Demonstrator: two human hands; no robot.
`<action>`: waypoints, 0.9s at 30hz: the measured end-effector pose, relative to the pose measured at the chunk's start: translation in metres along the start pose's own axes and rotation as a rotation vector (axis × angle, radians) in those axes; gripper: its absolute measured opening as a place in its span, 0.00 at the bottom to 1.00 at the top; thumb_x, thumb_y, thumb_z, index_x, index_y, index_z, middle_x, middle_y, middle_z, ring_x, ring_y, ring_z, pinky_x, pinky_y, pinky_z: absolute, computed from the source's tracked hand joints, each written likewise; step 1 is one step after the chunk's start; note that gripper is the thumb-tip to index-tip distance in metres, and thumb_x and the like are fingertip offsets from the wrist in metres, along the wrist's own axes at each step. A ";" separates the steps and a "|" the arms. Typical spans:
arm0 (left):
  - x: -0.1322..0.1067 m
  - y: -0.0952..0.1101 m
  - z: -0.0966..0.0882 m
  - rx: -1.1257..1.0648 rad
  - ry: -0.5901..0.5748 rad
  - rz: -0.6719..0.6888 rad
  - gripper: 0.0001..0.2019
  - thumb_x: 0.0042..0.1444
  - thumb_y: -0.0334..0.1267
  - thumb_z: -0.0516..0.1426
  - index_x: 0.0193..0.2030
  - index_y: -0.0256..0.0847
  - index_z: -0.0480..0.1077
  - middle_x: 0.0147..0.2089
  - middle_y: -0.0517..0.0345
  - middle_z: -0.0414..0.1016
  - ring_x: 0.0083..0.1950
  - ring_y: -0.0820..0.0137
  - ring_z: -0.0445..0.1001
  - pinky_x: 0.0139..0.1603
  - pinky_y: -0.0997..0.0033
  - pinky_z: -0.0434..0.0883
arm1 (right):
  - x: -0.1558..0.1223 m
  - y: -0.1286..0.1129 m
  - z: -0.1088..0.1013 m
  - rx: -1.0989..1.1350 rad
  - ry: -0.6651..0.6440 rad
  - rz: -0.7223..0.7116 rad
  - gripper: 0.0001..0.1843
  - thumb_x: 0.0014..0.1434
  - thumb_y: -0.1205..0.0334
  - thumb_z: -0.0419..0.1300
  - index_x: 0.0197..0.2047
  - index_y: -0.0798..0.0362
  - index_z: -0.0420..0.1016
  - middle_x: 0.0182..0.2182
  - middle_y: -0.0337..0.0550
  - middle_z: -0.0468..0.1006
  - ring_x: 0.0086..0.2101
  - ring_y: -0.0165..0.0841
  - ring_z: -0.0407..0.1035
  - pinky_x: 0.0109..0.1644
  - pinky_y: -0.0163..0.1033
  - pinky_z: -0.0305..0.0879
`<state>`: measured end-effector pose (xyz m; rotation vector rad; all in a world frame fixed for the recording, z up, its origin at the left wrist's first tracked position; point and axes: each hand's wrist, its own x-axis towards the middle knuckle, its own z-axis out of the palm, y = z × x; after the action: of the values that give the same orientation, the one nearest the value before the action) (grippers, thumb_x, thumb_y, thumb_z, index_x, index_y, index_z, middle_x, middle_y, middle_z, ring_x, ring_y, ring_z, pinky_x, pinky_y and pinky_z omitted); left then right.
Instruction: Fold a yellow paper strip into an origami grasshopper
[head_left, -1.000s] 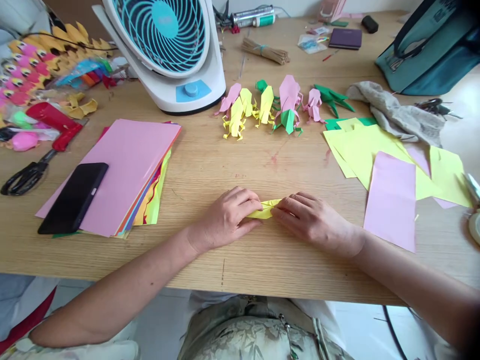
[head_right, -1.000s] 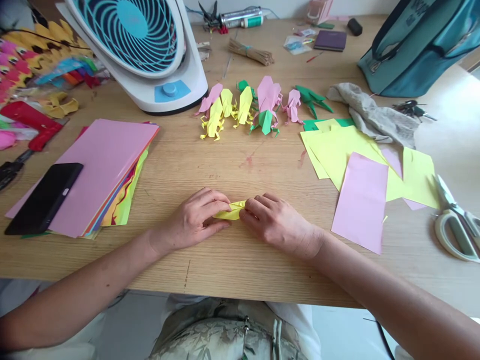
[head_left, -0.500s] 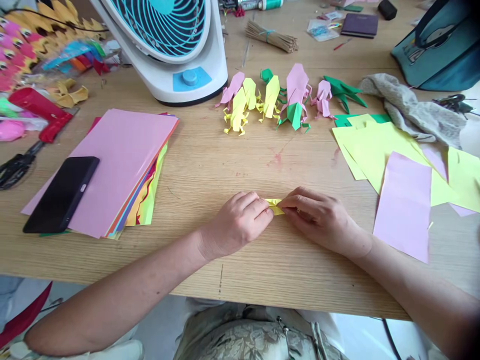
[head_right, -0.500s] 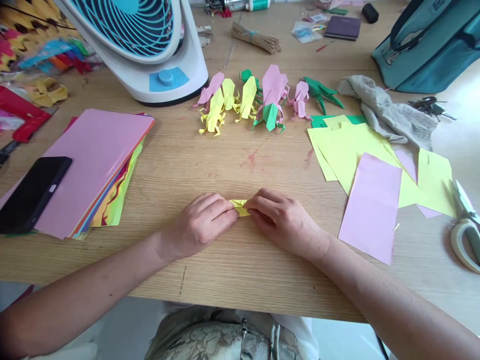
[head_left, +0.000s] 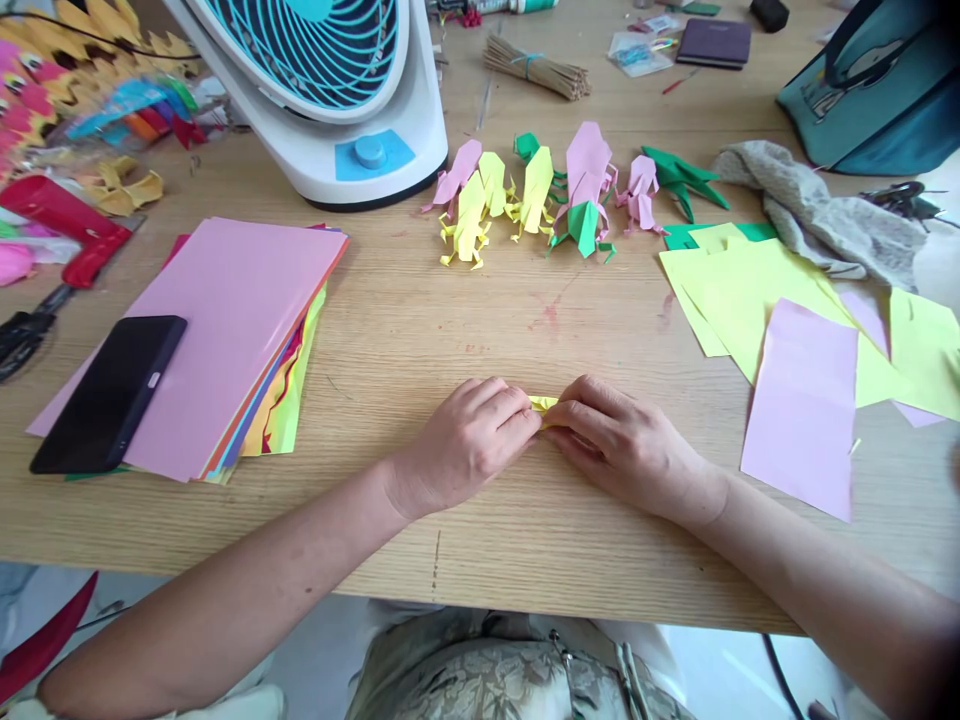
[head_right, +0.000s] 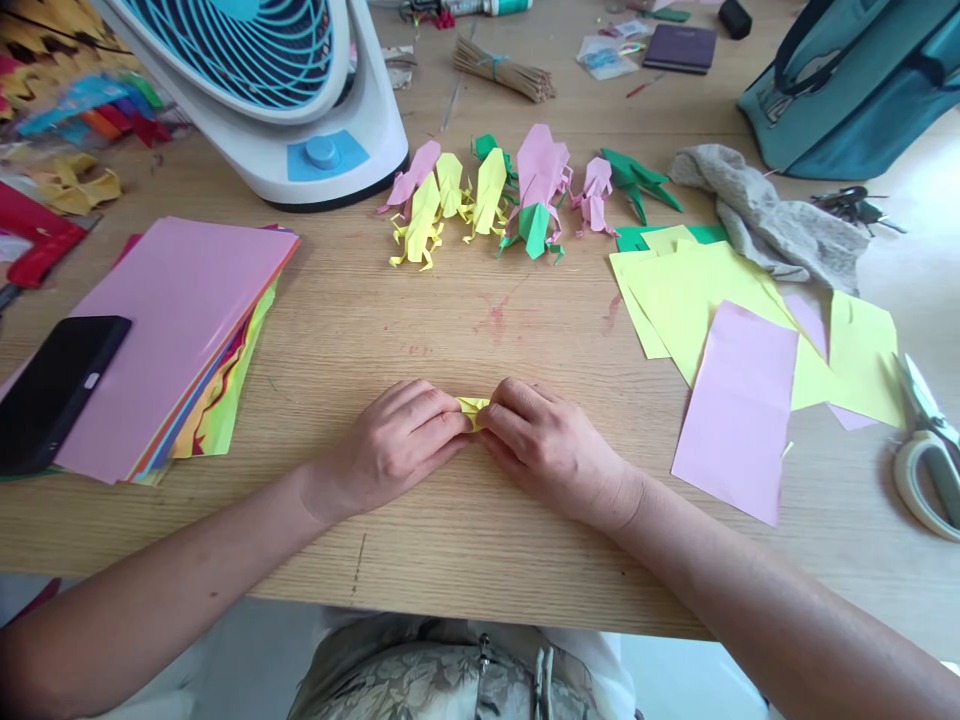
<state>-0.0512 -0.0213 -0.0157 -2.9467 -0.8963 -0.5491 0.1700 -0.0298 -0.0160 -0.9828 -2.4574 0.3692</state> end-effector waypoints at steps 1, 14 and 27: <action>0.000 0.000 -0.001 -0.018 0.000 -0.007 0.05 0.67 0.33 0.52 0.42 0.38 0.69 0.41 0.53 0.73 0.43 0.66 0.69 0.44 0.65 0.67 | 0.000 -0.001 0.001 -0.023 0.003 -0.009 0.10 0.69 0.66 0.52 0.39 0.52 0.74 0.35 0.47 0.73 0.33 0.33 0.70 0.37 0.38 0.68; -0.001 -0.008 -0.004 -0.060 -0.035 -0.057 0.06 0.66 0.30 0.51 0.42 0.37 0.69 0.42 0.52 0.72 0.44 0.66 0.67 0.46 0.65 0.68 | 0.002 0.001 0.002 -0.096 -0.001 -0.038 0.09 0.68 0.65 0.52 0.39 0.52 0.74 0.34 0.46 0.71 0.32 0.33 0.67 0.35 0.38 0.65; 0.000 -0.004 -0.003 -0.119 -0.028 -0.106 0.08 0.67 0.31 0.51 0.38 0.38 0.69 0.38 0.54 0.71 0.41 0.67 0.68 0.43 0.67 0.68 | 0.003 -0.006 0.006 -0.159 0.028 0.004 0.11 0.68 0.66 0.52 0.35 0.52 0.74 0.33 0.45 0.71 0.30 0.32 0.64 0.36 0.38 0.63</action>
<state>-0.0540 -0.0181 -0.0132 -3.0328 -1.0649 -0.5867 0.1614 -0.0322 -0.0177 -1.0504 -2.4897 0.1616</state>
